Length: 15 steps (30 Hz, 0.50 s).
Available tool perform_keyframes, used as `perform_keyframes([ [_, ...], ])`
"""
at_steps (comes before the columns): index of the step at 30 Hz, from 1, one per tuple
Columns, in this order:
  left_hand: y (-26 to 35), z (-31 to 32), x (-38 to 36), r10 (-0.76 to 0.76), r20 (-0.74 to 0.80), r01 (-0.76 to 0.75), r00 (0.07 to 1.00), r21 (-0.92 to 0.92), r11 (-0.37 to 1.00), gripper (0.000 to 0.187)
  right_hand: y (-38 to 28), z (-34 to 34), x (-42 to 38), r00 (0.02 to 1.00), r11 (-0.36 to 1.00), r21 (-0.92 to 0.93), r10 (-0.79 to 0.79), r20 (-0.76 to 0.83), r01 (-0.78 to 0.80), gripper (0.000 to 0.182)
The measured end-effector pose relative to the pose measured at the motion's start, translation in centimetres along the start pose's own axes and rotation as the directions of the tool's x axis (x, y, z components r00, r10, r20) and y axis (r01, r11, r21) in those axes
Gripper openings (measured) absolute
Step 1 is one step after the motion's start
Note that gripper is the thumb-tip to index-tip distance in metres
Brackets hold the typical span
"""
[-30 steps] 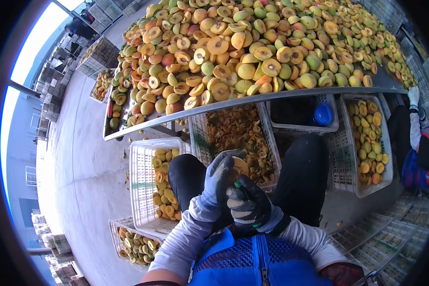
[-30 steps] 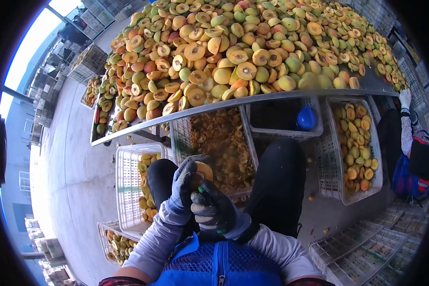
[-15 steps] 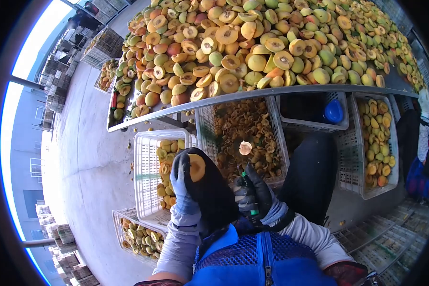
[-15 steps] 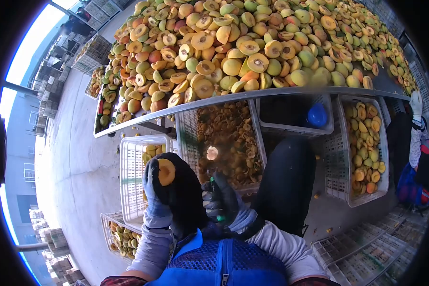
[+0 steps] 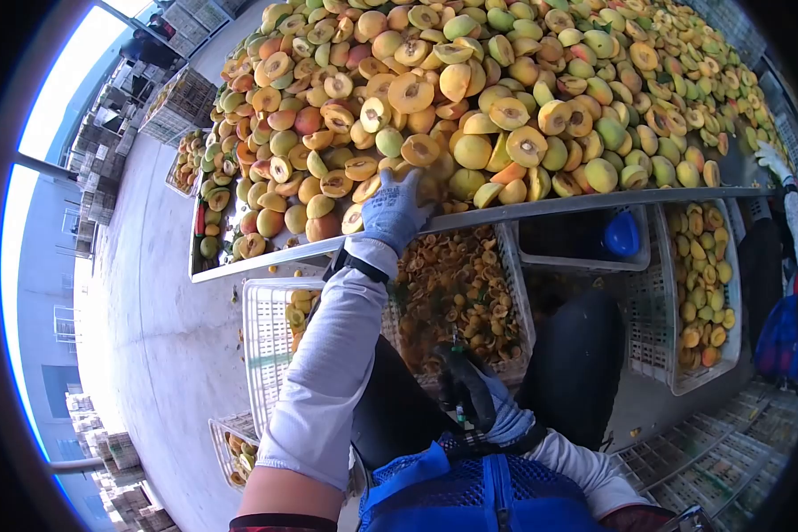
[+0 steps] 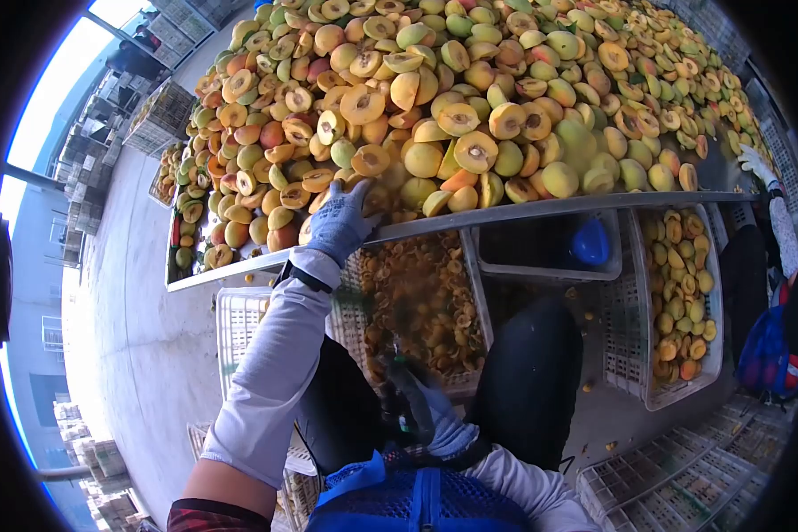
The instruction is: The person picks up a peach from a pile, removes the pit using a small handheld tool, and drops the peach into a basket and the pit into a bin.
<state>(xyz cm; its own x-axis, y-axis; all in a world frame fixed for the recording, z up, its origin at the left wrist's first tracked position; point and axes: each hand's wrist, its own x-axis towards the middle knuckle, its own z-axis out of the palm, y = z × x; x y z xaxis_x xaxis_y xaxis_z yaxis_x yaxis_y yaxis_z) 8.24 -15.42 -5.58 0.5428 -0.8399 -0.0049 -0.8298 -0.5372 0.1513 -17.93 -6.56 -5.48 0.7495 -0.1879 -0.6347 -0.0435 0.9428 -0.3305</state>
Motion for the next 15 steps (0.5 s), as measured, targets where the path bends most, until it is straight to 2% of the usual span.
perform_keyframes([
  [1, -0.1, 0.0, 0.6, 0.009, 0.001, -0.009, 1.000, 0.000, 1.000, 0.061, -0.4, 0.0, 0.0, 0.999, 0.998, -0.046, -0.033, -0.029, 0.031, 0.037],
  [4, -1.4, -0.8, 1.4, 0.026, 0.190, -0.020, 0.982, -0.034, 0.999, 0.068, -0.3, -0.7, 0.0, 0.996, 0.996, -0.004, -0.083, 0.024, 0.084, 0.037],
  [8, -1.1, -0.3, 1.1, 0.038, 0.182, -0.035, 0.983, -0.017, 0.999, 0.065, -0.6, -1.1, 0.0, 0.999, 0.998, -0.070, -0.008, -0.040, 0.006, 0.039],
  [10, -0.7, 0.0, 0.2, 0.009, -0.004, -0.009, 1.000, -0.168, 0.986, 0.054, -0.4, -2.2, 0.6, 0.996, 0.999, 0.032, -0.039, 0.081, 0.037, 0.022],
  [11, -0.5, -0.2, -0.7, 0.017, -0.006, -0.018, 1.000, -0.165, 0.986, 0.054, 0.3, -2.8, 1.5, 0.995, 0.998, 0.038, -0.047, 0.082, 0.044, 0.022],
  [13, -0.1, -1.1, -3.7, -0.088, -0.222, -0.035, 0.971, -0.496, 0.868, 0.044, 1.7, -3.7, 3.2, 0.961, 0.963, 0.111, -0.229, -0.153, 0.247, 0.026],
  [14, 0.5, -1.7, -5.6, -0.065, -0.233, -0.073, 0.970, -0.539, 0.839, 0.040, 1.5, -3.5, 3.2, 0.961, 0.962, 0.113, -0.232, -0.153, 0.250, 0.026],
  [15, 1.2, -2.3, -7.7, -0.051, -0.246, -0.105, 0.968, -0.579, 0.808, 0.037, 1.0, -3.3, 3.1, 0.942, 0.921, 0.206, -0.310, -0.126, 0.331, 0.028],
])
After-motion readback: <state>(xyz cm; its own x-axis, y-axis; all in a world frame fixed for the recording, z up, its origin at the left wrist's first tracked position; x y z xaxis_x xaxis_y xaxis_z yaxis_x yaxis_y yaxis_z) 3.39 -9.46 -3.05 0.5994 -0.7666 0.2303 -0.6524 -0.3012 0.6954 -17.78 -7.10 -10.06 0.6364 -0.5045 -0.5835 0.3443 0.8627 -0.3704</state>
